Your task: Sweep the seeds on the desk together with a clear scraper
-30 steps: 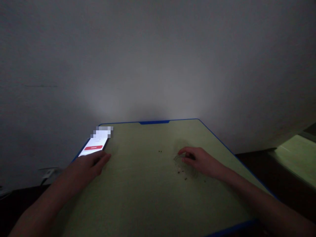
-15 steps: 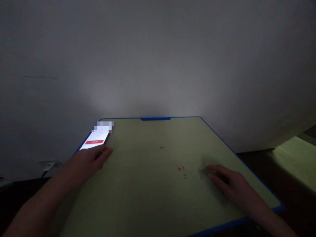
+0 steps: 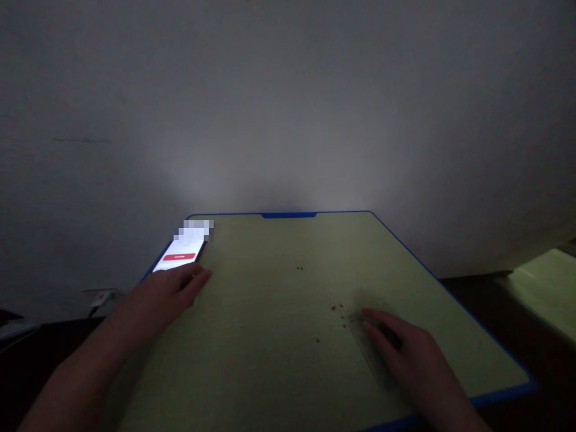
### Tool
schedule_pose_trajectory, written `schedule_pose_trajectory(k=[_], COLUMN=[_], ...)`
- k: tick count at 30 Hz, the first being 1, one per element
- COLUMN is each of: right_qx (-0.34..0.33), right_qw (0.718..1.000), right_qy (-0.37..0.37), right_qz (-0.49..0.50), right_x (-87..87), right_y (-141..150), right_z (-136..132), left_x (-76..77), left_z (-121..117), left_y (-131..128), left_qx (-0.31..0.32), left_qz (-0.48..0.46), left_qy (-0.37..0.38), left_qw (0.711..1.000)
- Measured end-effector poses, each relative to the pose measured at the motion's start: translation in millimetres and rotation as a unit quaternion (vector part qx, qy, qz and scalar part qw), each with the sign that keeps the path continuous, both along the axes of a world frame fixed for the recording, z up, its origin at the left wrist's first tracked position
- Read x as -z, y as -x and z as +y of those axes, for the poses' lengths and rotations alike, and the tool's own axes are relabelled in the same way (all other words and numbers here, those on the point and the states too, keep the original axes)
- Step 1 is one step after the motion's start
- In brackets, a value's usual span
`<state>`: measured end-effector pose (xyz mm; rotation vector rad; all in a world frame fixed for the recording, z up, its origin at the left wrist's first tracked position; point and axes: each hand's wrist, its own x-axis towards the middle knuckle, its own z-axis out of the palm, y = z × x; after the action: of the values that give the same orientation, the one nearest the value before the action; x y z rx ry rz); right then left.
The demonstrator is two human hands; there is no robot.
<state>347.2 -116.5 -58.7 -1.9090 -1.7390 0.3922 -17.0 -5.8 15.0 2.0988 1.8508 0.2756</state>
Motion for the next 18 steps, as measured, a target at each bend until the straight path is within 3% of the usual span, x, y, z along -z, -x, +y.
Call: schedule_pose_trajectory(k=[14, 18], right_qx=[-0.038, -0.043], right_qw=[0.999, 0.998], right_qy=[-0.027, -0.031], right_qz=[-0.015, 0.013], right_x=[-2.7, -4.7], right_y=[47, 49], right_z=[7, 9], left_x=[0.7, -1.3], left_z=[0, -2], left_y=[-2, -4], left_qx=[-0.004, 0.0], left_qz=[0.006, 0.012], left_qy=[-0.012, -0.015], left_qw=[1.0, 1.0])
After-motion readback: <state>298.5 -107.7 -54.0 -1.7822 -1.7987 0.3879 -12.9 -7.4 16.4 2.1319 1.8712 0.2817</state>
